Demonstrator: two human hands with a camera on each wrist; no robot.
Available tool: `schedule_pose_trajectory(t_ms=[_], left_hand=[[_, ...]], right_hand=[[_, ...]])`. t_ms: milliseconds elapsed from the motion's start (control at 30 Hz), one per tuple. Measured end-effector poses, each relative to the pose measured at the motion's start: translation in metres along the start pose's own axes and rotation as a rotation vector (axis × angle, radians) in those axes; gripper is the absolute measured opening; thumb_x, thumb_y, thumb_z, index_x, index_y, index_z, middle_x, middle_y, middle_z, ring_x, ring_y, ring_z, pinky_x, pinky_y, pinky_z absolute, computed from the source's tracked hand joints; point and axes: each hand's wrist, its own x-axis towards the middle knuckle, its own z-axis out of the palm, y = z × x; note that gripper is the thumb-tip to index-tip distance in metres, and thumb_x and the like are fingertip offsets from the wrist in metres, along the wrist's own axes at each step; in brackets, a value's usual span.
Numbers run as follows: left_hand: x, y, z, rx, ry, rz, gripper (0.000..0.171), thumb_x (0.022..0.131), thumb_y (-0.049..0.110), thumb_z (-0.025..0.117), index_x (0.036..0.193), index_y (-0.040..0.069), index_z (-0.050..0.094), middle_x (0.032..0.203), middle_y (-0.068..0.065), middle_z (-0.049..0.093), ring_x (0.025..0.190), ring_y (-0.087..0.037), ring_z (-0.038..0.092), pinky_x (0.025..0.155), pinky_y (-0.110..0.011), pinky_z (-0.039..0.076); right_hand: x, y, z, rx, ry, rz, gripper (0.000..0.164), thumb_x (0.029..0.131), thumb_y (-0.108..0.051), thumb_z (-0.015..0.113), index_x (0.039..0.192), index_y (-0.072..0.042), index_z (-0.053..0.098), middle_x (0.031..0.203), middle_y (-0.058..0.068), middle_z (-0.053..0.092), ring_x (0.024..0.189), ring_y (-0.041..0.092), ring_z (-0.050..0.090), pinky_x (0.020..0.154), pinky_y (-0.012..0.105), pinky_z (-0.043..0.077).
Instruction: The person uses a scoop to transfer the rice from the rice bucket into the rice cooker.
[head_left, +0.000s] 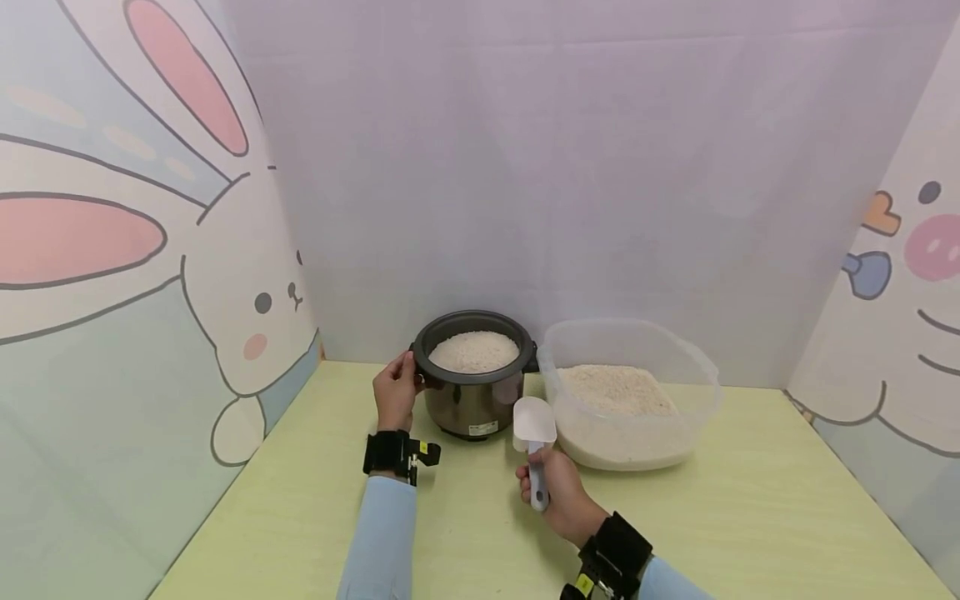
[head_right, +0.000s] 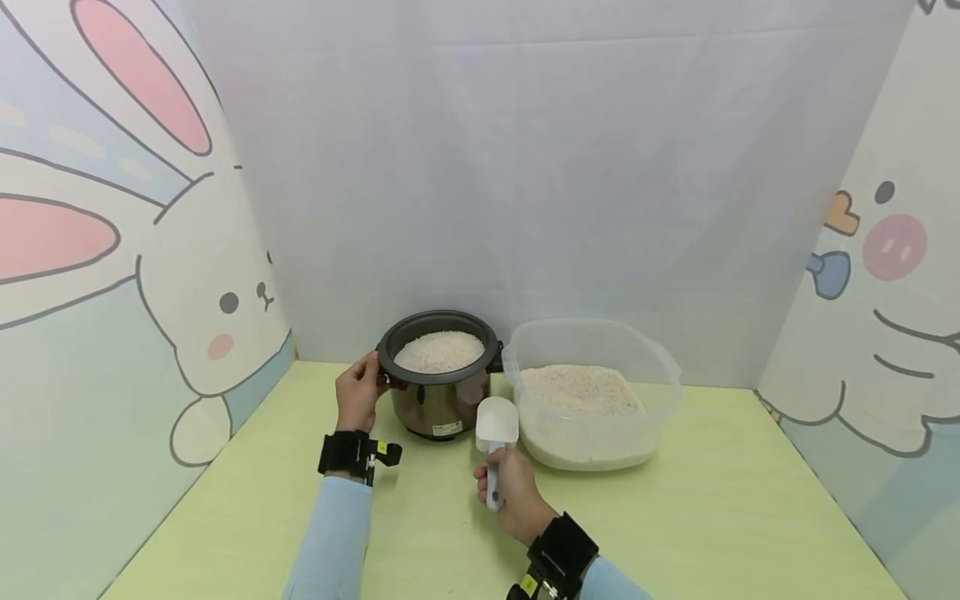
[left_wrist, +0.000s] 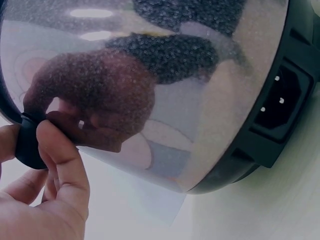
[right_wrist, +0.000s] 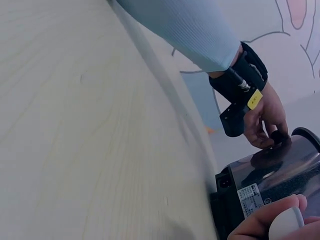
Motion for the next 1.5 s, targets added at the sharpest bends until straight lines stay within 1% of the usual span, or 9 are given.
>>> schedule_pose_trajectory(t_ms=[233, 367, 467, 667, 800, 867, 967, 1100, 1500], left_hand=[[-0.001, 0.000, 0.000, 0.009, 0.004, -0.007, 0.029, 0.087, 0.030, 0.058, 0.109, 0.011, 0.064, 0.089, -0.013, 0.056, 0.068, -0.020, 0.060, 0.064, -0.031, 0.055], [-0.001, 0.001, 0.000, 0.020, 0.003, -0.010, 0.030, 0.087, 0.030, 0.058, 0.109, 0.011, 0.064, 0.089, -0.013, 0.056, 0.069, -0.020, 0.059, 0.064, -0.031, 0.055], [0.001, 0.001, 0.000, 0.028, 0.005, -0.007, 0.031, 0.087, 0.030, 0.058, 0.110, 0.010, 0.063, 0.089, -0.013, 0.056, 0.068, -0.019, 0.059, 0.065, -0.031, 0.055], [0.002, 0.000, -0.001, 0.017, 0.009, -0.016, 0.030, 0.087, 0.029, 0.058, 0.109, 0.010, 0.064, 0.089, -0.013, 0.057, 0.068, -0.019, 0.060, 0.064, -0.031, 0.055], [0.003, -0.002, -0.002, 0.019, 0.011, -0.013, 0.030, 0.087, 0.030, 0.058, 0.109, 0.011, 0.064, 0.088, -0.013, 0.056, 0.067, -0.019, 0.059, 0.064, -0.030, 0.055], [0.003, -0.002, -0.002, 0.018, 0.012, -0.014, 0.030, 0.087, 0.030, 0.058, 0.109, 0.010, 0.064, 0.089, -0.013, 0.056, 0.067, -0.019, 0.059, 0.063, -0.030, 0.055], [0.003, -0.002, -0.002, 0.018, 0.015, -0.016, 0.031, 0.087, 0.031, 0.058, 0.110, 0.011, 0.064, 0.090, -0.013, 0.057, 0.069, -0.019, 0.060, 0.064, -0.030, 0.055], [0.004, -0.001, 0.000, 0.028, 0.008, -0.013, 0.034, 0.087, 0.033, 0.058, 0.113, 0.012, 0.063, 0.093, -0.013, 0.058, 0.071, -0.020, 0.060, 0.065, -0.030, 0.055], [0.005, -0.003, 0.000, 0.027, 0.001, -0.020, 0.033, 0.087, 0.032, 0.058, 0.112, 0.011, 0.063, 0.093, -0.012, 0.058, 0.072, -0.020, 0.060, 0.066, -0.030, 0.055]], right_hand=[[-0.003, 0.001, -0.001, 0.103, -0.033, 0.052, 0.040, 0.099, -0.030, 0.016, 0.113, 0.004, 0.032, 0.076, 0.004, 0.046, 0.059, 0.007, 0.041, 0.051, 0.018, 0.039], [-0.007, 0.001, 0.002, 0.152, -0.036, 0.059, 0.040, 0.099, -0.028, 0.013, 0.111, 0.004, 0.034, 0.077, 0.005, 0.046, 0.060, 0.008, 0.042, 0.052, 0.019, 0.040], [-0.011, 0.000, 0.008, 0.182, -0.024, 0.053, 0.034, 0.097, -0.020, 0.015, 0.115, 0.006, 0.029, 0.078, 0.006, 0.044, 0.062, 0.010, 0.042, 0.054, 0.020, 0.039], [-0.018, -0.001, 0.017, 0.174, 0.036, 0.043, 0.045, 0.095, -0.018, 0.023, 0.131, 0.004, 0.007, 0.085, 0.010, 0.043, 0.066, 0.013, 0.043, 0.057, 0.022, 0.038], [-0.018, 0.003, 0.020, 0.132, 0.103, 0.004, 0.042, 0.095, -0.017, 0.033, 0.127, 0.004, 0.017, 0.089, 0.008, 0.042, 0.071, 0.013, 0.042, 0.061, 0.021, 0.036], [-0.017, 0.006, 0.020, 0.085, 0.114, -0.046, 0.044, 0.094, -0.014, 0.038, 0.128, 0.007, 0.021, 0.101, 0.011, 0.040, 0.080, 0.015, 0.039, 0.068, 0.023, 0.034], [-0.015, 0.011, 0.021, -0.010, 0.146, -0.120, 0.048, 0.093, -0.011, 0.046, 0.130, 0.011, 0.025, 0.115, 0.014, 0.033, 0.090, 0.019, 0.033, 0.075, 0.025, 0.031], [-0.013, 0.016, 0.022, -0.156, 0.215, -0.167, 0.046, 0.091, -0.007, 0.050, 0.129, 0.009, 0.028, 0.117, 0.019, 0.035, 0.094, 0.023, 0.037, 0.075, 0.030, 0.035], [-0.010, 0.024, 0.020, -0.351, 0.298, -0.146, 0.051, 0.085, 0.002, 0.052, 0.126, 0.012, 0.024, 0.120, 0.029, 0.036, 0.099, 0.030, 0.044, 0.079, 0.037, 0.042]])
